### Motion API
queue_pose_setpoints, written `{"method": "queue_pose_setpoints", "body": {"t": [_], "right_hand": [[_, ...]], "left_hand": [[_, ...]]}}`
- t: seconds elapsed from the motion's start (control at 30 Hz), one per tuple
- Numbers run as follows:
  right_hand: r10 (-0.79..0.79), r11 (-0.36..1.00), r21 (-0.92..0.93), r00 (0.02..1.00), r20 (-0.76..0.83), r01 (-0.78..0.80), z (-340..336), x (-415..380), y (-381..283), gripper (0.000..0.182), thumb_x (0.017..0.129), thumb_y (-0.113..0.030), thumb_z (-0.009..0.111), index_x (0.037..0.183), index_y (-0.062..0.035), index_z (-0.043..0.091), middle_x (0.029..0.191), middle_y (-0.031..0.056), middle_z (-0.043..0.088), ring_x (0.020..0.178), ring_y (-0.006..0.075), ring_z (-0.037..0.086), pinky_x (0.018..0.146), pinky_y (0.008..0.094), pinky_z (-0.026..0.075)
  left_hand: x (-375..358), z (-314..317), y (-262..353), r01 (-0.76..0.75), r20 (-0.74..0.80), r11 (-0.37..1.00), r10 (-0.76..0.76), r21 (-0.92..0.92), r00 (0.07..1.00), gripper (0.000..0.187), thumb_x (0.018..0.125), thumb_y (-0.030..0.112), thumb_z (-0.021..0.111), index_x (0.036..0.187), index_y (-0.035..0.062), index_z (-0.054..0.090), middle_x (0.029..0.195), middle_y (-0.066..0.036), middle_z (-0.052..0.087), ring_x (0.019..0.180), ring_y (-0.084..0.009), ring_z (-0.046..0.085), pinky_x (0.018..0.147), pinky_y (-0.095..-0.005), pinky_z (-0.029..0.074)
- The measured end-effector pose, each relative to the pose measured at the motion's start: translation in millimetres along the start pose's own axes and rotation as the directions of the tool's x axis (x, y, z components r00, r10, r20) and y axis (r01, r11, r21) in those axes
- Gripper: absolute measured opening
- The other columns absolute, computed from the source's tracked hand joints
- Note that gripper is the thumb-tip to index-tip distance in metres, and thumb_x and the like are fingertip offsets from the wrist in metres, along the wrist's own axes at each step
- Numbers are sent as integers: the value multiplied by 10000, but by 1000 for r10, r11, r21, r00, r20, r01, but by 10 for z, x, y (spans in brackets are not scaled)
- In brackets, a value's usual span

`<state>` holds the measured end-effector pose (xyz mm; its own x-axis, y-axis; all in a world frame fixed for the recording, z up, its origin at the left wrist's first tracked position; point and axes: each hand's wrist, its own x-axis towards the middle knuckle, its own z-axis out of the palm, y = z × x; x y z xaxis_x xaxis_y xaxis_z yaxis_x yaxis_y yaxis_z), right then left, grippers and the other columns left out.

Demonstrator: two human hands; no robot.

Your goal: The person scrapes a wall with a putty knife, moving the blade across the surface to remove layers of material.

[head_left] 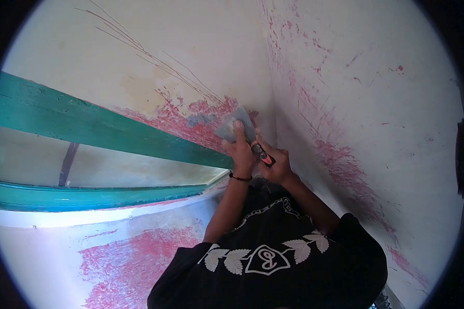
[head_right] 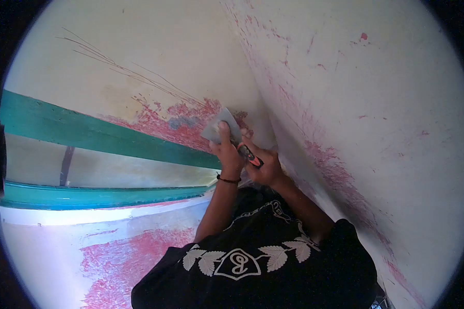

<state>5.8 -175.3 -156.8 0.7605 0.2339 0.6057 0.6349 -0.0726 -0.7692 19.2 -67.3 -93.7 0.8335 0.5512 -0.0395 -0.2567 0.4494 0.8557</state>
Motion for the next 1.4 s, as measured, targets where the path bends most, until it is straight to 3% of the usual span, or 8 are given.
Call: {"method": "queue_pose_setpoints", "body": {"t": [0.37,0.5,0.67,0.77,0.97,1.17,1.27,1.4], "right_hand": [[84,996,41,996,38,-85,-76,325,-288,658,746,-1,648,1394,27,542,1026,194,730,784,211,743,720,289,553],[67,997,36,998,-5,-67,-53,110,-170,644,749,-4,668,1385,-3,566,1158,233,702,964,317,740,810,327,563],[135,989,51,990,30,-136,-80,-58,-42,623,749,-3,671,1367,-10,586,1123,225,714,937,324,742,803,328,564],[-1,1000,4,999,32,0,-129,193,-133,680,714,13,613,1390,31,542,1256,242,659,811,232,750,719,287,555],[55,996,67,998,-10,-54,-65,220,-234,613,759,-6,660,1366,3,579,1055,201,736,907,308,750,788,332,568],[82,996,32,996,46,-83,-51,-96,-7,713,705,23,602,1413,27,524,1083,185,727,777,230,745,693,291,551],[18,998,62,1000,4,-19,-74,154,-186,724,693,25,603,1413,31,524,1056,198,728,747,230,741,691,295,552],[138,986,77,987,85,-145,-180,280,-274,651,745,21,642,1391,1,563,1017,199,733,847,255,746,790,327,554]], "left_hand": [[96,245,369,-6,38,1000,6,14,999,320,1001,293,631,988,-27,640,814,-100,674,650,-160,656,555,-275,537],[-1,102,133,16,-13,998,-15,65,1000,347,998,318,635,1007,-29,624,846,-104,671,689,-172,660,573,-297,542],[8,-81,-90,59,58,997,-61,44,996,366,1005,342,617,1049,-22,610,871,-108,652,745,-193,662,598,-332,543],[151,-55,-18,77,117,995,-70,-56,991,370,1002,352,619,1042,-15,618,867,-105,652,751,-199,666,601,-349,555],[41,99,240,10,69,999,-13,48,998,342,1002,308,636,1023,-33,648,958,-115,712,737,-152,663,629,-290,543],[120,-294,-403,-92,-15,993,94,71,995,326,987,304,655,1025,-16,613,881,-113,674,675,-201,663,571,-319,565],[117,-91,-50,-9,38,998,7,56,999,314,998,285,648,1026,-27,664,904,-76,696,724,-135,642,634,-274,524],[96,154,203,6,25,1000,-5,-12,1000,331,1001,286,641,1014,-43,670,896,-95,694,703,-148,651,619,-283,533]]}}
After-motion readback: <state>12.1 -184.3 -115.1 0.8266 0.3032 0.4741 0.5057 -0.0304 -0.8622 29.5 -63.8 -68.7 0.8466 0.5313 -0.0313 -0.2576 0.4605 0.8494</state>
